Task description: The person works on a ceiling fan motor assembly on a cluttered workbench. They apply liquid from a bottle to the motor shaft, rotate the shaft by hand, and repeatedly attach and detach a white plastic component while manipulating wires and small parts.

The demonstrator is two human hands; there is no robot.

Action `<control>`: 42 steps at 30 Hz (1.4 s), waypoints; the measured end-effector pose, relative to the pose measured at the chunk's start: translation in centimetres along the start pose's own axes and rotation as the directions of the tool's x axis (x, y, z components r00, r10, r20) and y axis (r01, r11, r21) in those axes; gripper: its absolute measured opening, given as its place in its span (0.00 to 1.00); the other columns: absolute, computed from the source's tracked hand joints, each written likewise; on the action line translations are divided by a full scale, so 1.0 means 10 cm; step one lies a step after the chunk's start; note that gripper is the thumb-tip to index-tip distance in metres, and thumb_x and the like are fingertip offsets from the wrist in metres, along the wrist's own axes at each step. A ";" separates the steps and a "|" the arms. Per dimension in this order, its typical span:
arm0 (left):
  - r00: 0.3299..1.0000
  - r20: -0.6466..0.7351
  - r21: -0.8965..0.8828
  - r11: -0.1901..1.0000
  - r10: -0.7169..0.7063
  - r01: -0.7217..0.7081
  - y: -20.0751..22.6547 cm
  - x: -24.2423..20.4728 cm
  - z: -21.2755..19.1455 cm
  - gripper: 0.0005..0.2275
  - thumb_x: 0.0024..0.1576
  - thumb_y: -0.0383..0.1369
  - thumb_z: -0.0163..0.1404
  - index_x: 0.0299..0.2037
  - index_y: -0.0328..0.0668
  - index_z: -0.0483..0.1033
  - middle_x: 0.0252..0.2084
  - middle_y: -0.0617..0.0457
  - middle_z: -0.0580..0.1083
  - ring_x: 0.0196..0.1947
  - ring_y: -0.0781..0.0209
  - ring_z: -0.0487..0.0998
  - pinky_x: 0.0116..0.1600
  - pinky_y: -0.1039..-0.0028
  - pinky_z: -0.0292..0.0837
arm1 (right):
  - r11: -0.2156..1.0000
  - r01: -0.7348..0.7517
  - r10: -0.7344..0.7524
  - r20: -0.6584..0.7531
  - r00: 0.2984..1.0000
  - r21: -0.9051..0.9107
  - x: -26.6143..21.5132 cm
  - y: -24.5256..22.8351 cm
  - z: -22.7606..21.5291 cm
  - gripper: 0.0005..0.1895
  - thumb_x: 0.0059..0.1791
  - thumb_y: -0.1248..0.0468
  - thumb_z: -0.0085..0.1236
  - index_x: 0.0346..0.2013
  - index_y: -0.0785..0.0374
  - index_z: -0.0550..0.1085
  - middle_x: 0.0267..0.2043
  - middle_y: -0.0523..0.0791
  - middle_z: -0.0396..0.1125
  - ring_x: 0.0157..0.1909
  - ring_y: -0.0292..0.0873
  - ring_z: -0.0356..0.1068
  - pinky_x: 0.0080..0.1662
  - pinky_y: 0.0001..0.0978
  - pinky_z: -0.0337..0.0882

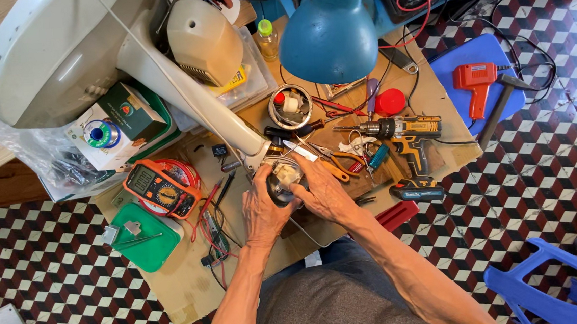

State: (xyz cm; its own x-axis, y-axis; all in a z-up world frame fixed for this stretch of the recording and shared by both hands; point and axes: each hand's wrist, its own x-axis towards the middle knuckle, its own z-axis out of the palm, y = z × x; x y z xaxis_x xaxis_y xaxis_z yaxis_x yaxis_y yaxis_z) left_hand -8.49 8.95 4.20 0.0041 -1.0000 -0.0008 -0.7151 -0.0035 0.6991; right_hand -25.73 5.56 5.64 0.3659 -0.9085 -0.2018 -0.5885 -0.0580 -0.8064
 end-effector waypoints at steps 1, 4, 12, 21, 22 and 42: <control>0.999 -0.027 0.015 1.000 0.018 -0.017 0.02 0.02 0.00 0.40 0.39 0.39 0.71 0.61 0.41 0.61 0.60 0.44 0.71 0.56 0.48 0.74 0.52 0.60 0.65 | 0.999 -0.028 0.027 0.019 0.999 0.022 -0.01 -0.02 -0.03 0.37 0.51 0.54 0.51 0.71 0.67 0.55 0.58 0.61 0.62 0.57 0.61 0.62 0.60 0.49 0.63; 0.996 -0.081 0.053 0.998 0.032 -0.027 0.03 0.01 0.02 0.37 0.42 0.42 0.71 0.59 0.42 0.63 0.59 0.47 0.73 0.55 0.50 0.75 0.52 0.62 0.66 | 0.998 -0.057 0.057 0.074 0.996 -0.002 0.00 -0.02 -0.08 0.36 0.52 0.52 0.48 0.71 0.65 0.56 0.61 0.59 0.63 0.58 0.59 0.63 0.61 0.47 0.63; 0.995 -0.099 0.046 0.999 0.000 0.005 0.04 0.02 0.00 0.31 0.43 0.38 0.67 0.56 0.43 0.66 0.56 0.51 0.74 0.51 0.54 0.77 0.52 0.63 0.66 | 0.931 -0.261 0.335 -0.314 0.889 0.253 -0.32 0.42 -0.19 0.22 0.54 0.54 0.49 0.58 0.63 0.73 0.58 0.49 0.71 0.51 0.44 0.74 0.56 0.36 0.72; 0.994 -0.098 0.024 0.999 -0.040 0.042 0.03 0.03 0.01 0.30 0.44 0.38 0.66 0.56 0.44 0.67 0.57 0.52 0.74 0.51 0.54 0.77 0.54 0.64 0.66 | 0.862 -0.242 0.060 -0.384 0.921 -0.446 -0.09 1.47 -0.53 0.07 0.52 0.63 0.59 0.43 0.60 0.78 0.41 0.50 0.69 0.43 0.56 0.72 0.43 0.47 0.71; 0.995 -0.096 0.020 0.999 -0.040 0.042 0.03 0.03 0.01 0.30 0.44 0.38 0.66 0.56 0.43 0.67 0.57 0.52 0.74 0.51 0.54 0.77 0.54 0.64 0.66 | 0.853 -0.219 0.049 -0.345 0.937 -0.474 -0.06 1.49 -0.53 0.07 0.52 0.62 0.59 0.43 0.60 0.77 0.41 0.50 0.69 0.43 0.56 0.72 0.43 0.48 0.71; 0.993 -0.112 0.009 0.999 -0.033 0.034 -0.05 0.00 0.03 0.32 0.41 0.37 0.68 0.56 0.43 0.68 0.58 0.53 0.74 0.54 0.54 0.76 0.56 0.62 0.65 | 0.793 -0.103 0.014 -0.152 0.988 -0.601 0.09 1.50 -0.60 0.08 0.50 0.64 0.59 0.43 0.61 0.77 0.39 0.50 0.68 0.39 0.56 0.72 0.39 0.49 0.72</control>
State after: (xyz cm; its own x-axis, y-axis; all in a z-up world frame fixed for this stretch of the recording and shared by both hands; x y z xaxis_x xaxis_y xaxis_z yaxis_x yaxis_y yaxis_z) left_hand -8.37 8.94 3.61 0.1055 -0.9928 0.0564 -0.7206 -0.0372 0.6924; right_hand -38.56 1.41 -3.31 0.2441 -0.9616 -0.1258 -0.9375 -0.2008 -0.2842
